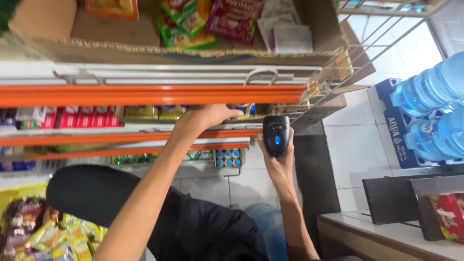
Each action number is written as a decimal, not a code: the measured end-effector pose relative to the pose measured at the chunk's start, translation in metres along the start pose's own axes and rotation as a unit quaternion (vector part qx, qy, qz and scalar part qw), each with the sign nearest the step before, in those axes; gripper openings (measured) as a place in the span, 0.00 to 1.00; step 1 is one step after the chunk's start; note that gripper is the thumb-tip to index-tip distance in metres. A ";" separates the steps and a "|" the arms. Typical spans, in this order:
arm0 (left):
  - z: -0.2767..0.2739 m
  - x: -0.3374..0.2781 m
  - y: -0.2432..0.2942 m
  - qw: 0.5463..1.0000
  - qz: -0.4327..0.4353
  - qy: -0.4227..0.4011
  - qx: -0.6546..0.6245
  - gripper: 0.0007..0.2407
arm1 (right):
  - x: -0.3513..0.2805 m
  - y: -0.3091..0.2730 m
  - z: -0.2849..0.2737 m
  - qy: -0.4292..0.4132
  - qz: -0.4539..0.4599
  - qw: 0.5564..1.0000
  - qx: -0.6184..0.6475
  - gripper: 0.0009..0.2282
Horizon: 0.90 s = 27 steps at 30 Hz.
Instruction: The person picks up product sachets from a yellow crate, scans them using a handheld barcode scanner, and places sachets onto store shelves.
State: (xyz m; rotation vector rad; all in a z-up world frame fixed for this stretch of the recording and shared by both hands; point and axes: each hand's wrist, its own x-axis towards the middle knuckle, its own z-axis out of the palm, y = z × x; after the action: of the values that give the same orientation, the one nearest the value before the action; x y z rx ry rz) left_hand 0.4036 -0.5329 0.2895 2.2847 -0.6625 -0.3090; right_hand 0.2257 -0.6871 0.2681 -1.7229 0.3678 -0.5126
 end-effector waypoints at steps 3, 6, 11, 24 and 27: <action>-0.001 -0.007 0.008 0.993 0.014 -0.003 0.117 0.27 | 0.000 0.009 0.004 -0.018 -0.045 0.999 -0.018 0.16; -0.003 -0.007 0.012 0.988 0.023 -0.007 0.155 0.27 | 0.004 0.012 0.006 -0.025 -0.052 0.998 -0.007 0.16; 0.013 -0.002 -0.001 0.969 0.119 0.094 0.195 0.30 | 0.005 0.014 0.012 -0.013 0.004 1.000 0.003 0.20; 0.004 -0.037 0.034 0.977 0.042 0.035 0.208 0.21 | -0.008 0.013 0.020 0.005 0.037 0.998 0.054 0.27; 0.014 -0.066 0.044 0.989 0.028 0.040 0.140 0.18 | -0.012 0.018 0.015 0.003 0.082 0.994 0.069 0.21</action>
State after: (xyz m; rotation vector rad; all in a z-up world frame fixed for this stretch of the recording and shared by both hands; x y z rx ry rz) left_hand 0.3268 -0.5313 0.3124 2.5230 -0.7668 -0.1005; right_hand 0.2238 -0.6720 0.2459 -1.5435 0.4643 -0.4133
